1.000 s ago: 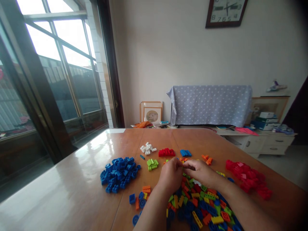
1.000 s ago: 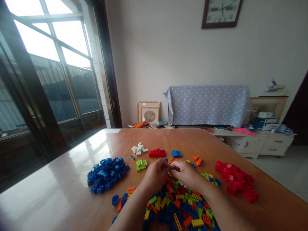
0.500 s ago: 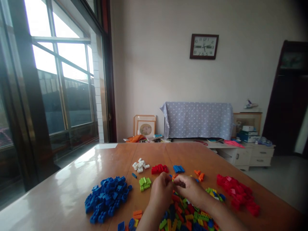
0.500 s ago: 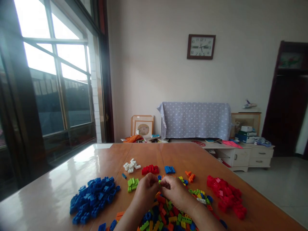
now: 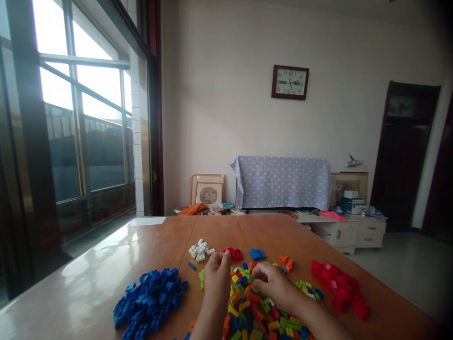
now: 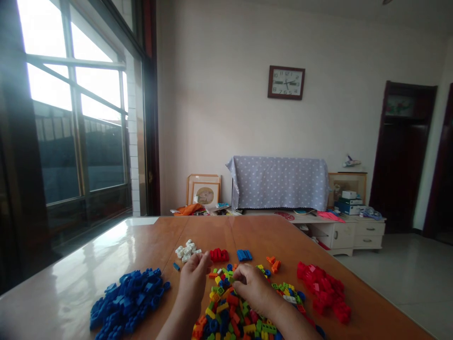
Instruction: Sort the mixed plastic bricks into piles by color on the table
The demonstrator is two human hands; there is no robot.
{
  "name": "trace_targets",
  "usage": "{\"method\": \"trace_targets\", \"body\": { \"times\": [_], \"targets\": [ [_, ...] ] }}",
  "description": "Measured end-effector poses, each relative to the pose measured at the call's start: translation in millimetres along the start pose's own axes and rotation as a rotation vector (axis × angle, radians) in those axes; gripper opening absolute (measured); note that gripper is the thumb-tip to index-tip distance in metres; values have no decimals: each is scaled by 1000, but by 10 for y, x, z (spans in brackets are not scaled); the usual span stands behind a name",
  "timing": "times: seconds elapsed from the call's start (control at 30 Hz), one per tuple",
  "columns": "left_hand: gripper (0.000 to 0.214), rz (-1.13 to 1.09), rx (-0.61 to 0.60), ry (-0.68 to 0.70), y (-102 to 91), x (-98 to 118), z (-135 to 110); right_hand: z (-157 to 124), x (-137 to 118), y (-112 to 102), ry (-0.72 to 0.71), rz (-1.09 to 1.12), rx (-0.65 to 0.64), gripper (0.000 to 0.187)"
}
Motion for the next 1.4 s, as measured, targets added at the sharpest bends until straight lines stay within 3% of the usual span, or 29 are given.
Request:
{"method": "trace_targets", "body": {
  "times": [0.27,0.47,0.73,0.93,1.07,1.27,1.4],
  "targets": [
    [21,-635,392,-350,-501,124,138,39,61,37,34,-23,-21,14],
    [18,-744,564,-381,-666,158,163,164,-7,71,-31,-174,-24,10],
    [15,-789,593,-362,-727,143,199,461,-161,484,14,-216,-218,24],
    [14,-799,584,-373,-726,116,212,680,-282,780,59,-280,-229,27],
    [12,-796,565,-387,-713,96,216,697,-432,838,18,-305,-218,22],
    [14,-788,542,-400,-691,99,197,624,-565,898,-115,-389,-300,15],
    [15,-783,528,-402,-682,97,194,607,-611,890,-122,-388,-239,14]
  ]
}}
Point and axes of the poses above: each hand's wrist, its own z-axis towards the middle knuckle, its own y-axis out of the palm, x = y × z, the point moved 3 cm from there along z, towards the middle knuckle, and after that the axes turned 3 degrees about -y, right-handed, at the moved point
